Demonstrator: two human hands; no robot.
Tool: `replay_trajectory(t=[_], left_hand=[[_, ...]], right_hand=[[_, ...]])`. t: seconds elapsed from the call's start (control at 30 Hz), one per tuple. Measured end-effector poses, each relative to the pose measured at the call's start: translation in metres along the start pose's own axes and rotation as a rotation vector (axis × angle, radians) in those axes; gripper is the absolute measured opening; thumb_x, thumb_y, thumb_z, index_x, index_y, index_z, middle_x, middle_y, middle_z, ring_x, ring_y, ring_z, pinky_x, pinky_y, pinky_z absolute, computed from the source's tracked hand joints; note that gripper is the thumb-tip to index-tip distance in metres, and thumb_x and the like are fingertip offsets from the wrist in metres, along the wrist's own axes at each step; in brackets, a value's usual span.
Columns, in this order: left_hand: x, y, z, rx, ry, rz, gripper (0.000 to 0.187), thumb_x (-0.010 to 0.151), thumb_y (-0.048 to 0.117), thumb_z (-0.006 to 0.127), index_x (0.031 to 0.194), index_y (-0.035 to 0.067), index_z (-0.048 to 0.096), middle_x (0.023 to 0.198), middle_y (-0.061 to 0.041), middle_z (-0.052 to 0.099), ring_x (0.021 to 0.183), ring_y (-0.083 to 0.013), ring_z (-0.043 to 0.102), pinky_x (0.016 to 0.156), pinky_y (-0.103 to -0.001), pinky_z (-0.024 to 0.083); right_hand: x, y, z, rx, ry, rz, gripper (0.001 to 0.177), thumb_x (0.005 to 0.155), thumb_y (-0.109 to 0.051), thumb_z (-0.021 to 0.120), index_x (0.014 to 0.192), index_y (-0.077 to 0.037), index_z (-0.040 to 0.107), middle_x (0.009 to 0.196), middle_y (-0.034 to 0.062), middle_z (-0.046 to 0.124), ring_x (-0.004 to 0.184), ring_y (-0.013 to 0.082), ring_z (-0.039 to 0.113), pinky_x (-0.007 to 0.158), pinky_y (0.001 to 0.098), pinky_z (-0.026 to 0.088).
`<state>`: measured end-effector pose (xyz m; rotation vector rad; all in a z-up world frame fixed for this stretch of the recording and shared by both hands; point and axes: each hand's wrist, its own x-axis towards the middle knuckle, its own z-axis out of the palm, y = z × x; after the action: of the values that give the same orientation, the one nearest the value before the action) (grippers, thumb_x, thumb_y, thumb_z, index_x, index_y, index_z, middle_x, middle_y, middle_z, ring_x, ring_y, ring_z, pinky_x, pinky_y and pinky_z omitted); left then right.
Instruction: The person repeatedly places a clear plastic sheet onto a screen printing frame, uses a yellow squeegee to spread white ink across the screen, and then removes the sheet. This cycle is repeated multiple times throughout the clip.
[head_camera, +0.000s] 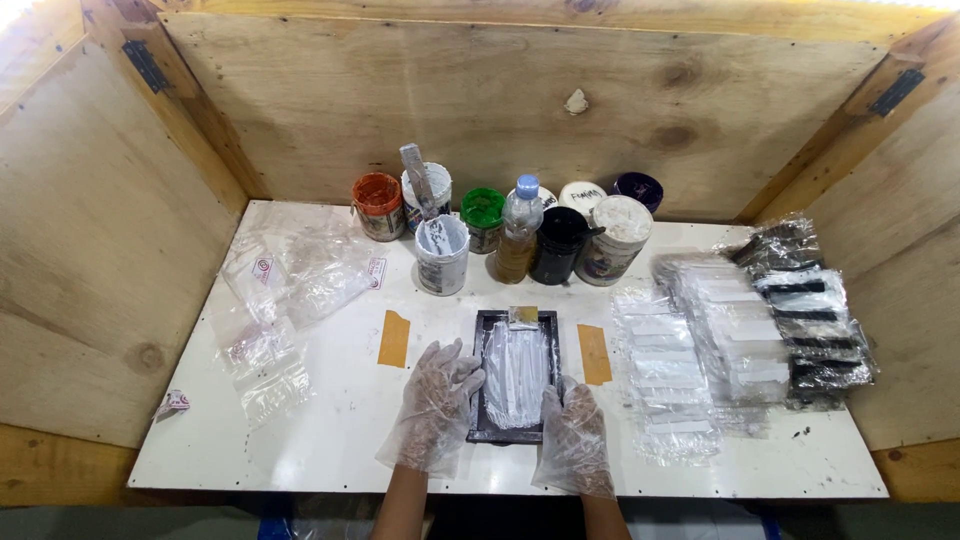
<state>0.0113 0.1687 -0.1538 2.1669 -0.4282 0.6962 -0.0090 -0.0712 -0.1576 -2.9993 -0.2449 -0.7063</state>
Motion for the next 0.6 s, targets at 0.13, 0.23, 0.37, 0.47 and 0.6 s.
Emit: replay_trajectory(t=[0.13, 0.23, 0.37, 0.47, 0.6], left_hand=[[-0.008, -0.015, 0.019, -1.199, 0.231, -0.903, 0.075, 0.084, -0.003, 0.069, 0.150, 0.005, 0.034, 0.118, -0.015, 0.068, 0.118, -0.0207, 0.063, 0.115, -0.037, 0.038], [0.009, 0.008, 0.008, -1.260, 0.301, -0.983, 0.070, 0.086, -0.001, 0.067, 0.149, 0.008, 0.037, 0.125, -0.010, 0.063, 0.118, -0.0220, 0.062, 0.115, -0.040, 0.036], [0.026, 0.027, -0.002, -1.554, 0.572, -1.313, 0.059, 0.093, 0.007, 0.057, 0.150, 0.019, 0.043, 0.136, -0.025, 0.056, 0.107, -0.0392, 0.062, 0.096, -0.049, 0.055], [0.020, 0.032, -0.006, -1.530, 0.553, -1.182, 0.076, 0.083, -0.008, 0.059, 0.153, 0.012, 0.038, 0.140, -0.024, 0.053, 0.108, -0.0406, 0.063, 0.097, -0.052, 0.054], [0.038, 0.039, -0.020, -1.590, 0.603, -1.392, 0.049, 0.093, 0.009, 0.058, 0.142, 0.016, 0.052, 0.146, -0.018, 0.051, 0.104, -0.0389, 0.061, 0.099, -0.053, 0.052]], right_hand=[[-0.003, 0.007, 0.008, 0.019, -0.118, -0.035, 0.067, 0.073, -0.021, 0.084, 0.135, -0.015, 0.058, 0.135, 0.0180, 0.057, 0.115, 0.0366, 0.063, 0.093, 0.0424, 0.057], [0.017, -0.001, -0.008, 0.220, -0.309, 0.230, 0.056, 0.084, -0.031, 0.072, 0.136, -0.014, 0.060, 0.130, 0.0162, 0.061, 0.114, 0.0339, 0.065, 0.098, 0.0396, 0.056], [0.071, -0.024, -0.108, 0.599, -0.613, 0.863, 0.033, 0.097, -0.048, 0.065, 0.091, -0.016, 0.068, 0.083, 0.0050, 0.068, 0.073, 0.0195, 0.069, 0.067, 0.0310, 0.057], [0.055, 0.015, -0.025, 0.350, -0.326, 0.398, 0.019, 0.096, -0.027, 0.061, 0.114, -0.021, 0.058, 0.106, 0.0029, 0.064, 0.091, 0.0187, 0.064, 0.068, 0.0278, 0.057], [0.077, 0.046, 0.032, -0.027, 0.117, -0.287, 0.065, 0.094, 0.005, 0.055, 0.149, -0.029, 0.042, 0.140, -0.0002, 0.059, 0.117, 0.0175, 0.055, 0.070, 0.0231, 0.056]])
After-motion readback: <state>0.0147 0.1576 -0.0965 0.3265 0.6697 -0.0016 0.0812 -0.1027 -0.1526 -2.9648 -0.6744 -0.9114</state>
